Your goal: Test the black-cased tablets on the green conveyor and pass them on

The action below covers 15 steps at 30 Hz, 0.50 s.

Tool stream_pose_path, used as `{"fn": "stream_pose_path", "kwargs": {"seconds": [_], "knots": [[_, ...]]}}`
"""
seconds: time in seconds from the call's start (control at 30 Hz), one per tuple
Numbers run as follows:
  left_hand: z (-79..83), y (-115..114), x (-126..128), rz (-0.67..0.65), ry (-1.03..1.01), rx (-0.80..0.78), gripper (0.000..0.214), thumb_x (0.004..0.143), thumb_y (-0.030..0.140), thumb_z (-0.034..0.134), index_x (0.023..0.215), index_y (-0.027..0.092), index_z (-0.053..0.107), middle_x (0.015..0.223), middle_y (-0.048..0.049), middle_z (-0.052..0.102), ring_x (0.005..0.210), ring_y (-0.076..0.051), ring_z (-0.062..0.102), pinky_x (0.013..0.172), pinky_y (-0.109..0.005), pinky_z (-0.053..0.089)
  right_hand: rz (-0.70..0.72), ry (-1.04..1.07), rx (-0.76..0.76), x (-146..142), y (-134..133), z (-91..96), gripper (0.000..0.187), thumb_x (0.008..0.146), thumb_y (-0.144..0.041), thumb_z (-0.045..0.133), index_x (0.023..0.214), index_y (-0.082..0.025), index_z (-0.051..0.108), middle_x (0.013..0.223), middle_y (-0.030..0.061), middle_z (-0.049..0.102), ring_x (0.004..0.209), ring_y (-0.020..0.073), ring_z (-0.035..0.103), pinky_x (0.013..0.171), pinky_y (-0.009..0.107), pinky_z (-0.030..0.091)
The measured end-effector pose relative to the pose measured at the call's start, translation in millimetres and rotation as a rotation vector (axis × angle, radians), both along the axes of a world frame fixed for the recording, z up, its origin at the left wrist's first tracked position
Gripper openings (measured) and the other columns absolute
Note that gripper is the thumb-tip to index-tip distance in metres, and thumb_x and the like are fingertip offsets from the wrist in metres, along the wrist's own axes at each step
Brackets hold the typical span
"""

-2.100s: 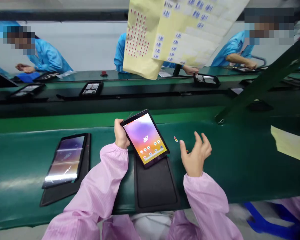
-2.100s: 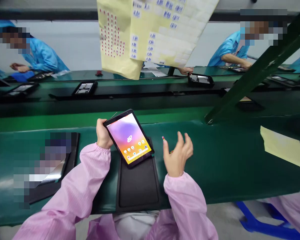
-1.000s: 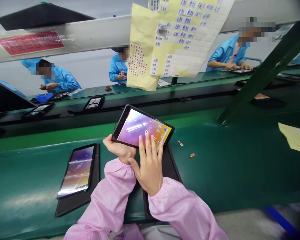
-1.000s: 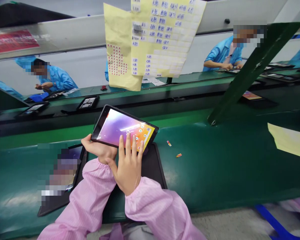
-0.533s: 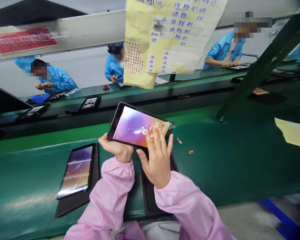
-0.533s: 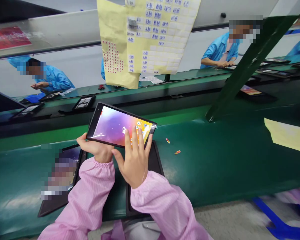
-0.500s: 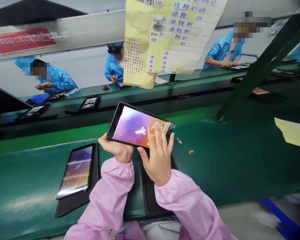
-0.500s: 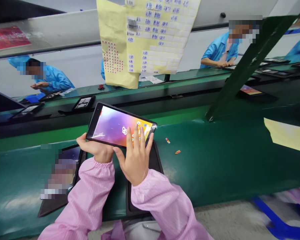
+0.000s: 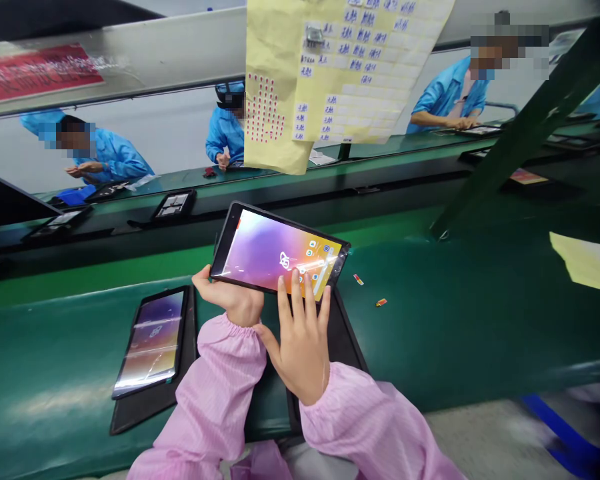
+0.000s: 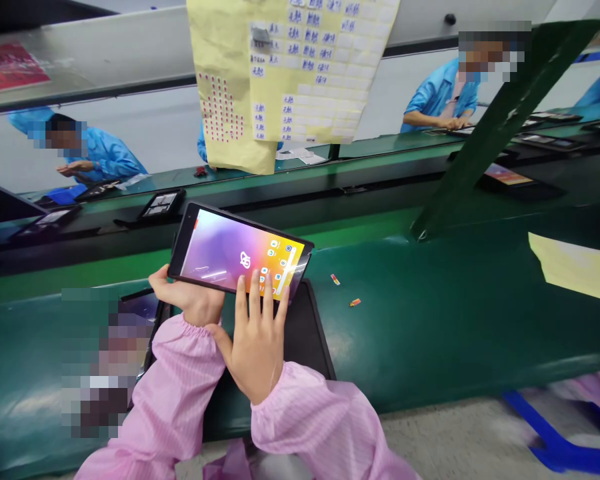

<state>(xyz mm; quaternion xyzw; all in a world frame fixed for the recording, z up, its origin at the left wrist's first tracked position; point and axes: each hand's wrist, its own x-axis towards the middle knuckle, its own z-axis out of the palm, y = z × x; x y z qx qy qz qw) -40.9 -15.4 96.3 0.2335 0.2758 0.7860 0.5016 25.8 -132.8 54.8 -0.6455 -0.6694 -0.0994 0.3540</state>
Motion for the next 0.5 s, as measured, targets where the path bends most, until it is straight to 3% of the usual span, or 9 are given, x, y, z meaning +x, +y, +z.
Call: {"fn": "stream_pose_path", "kwargs": {"seconds": [0.23, 0.37, 0.5], "knots": [[-2.1, 0, -1, -0.001, 0.059, 0.042, 0.041, 0.072, 0.062, 0.038, 0.067, 0.022, 0.037, 0.071, -0.0016, 0.049, 0.073, -0.017, 0.056, 0.063, -0.027, 0.048, 0.047, 0.005, -0.006, 0, -9, 1.4, 0.066, 0.093, -0.052, 0.039, 0.144, -0.01, 0.037, 0.15, 0.0146, 0.037, 0.141, 0.0336, 0.03, 0.116, 0.058, 0.006], [1.4, 0, 0, -0.023, 0.037, 0.057, 0.039, 0.07, 0.061, 0.038, 0.067, 0.022, 0.037, 0.071, -0.002, 0.049, 0.075, -0.018, 0.056, 0.064, -0.027, 0.048, 0.079, 0.037, 0.07, 6, -18, 6.0, 0.055, 0.096, -0.049, 0.036, 0.136, -0.014, 0.049, 0.144, 0.0114, 0.047, 0.136, 0.0302, 0.039, 0.117, 0.058, 0.004], [-0.5, 0, 1, 0.031, 0.016, 0.029, 0.037, 0.071, 0.058, 0.037, 0.068, 0.022, 0.033, 0.071, -0.0012, 0.049, 0.075, -0.017, 0.056, 0.065, -0.026, 0.048, 0.059, 0.026, 0.161, 12, -10, 15.8, 0.053, 0.097, -0.047, 0.032, 0.134, -0.013, 0.051, 0.144, 0.0113, 0.047, 0.137, 0.0289, 0.038, 0.117, 0.058, 0.004]]}}
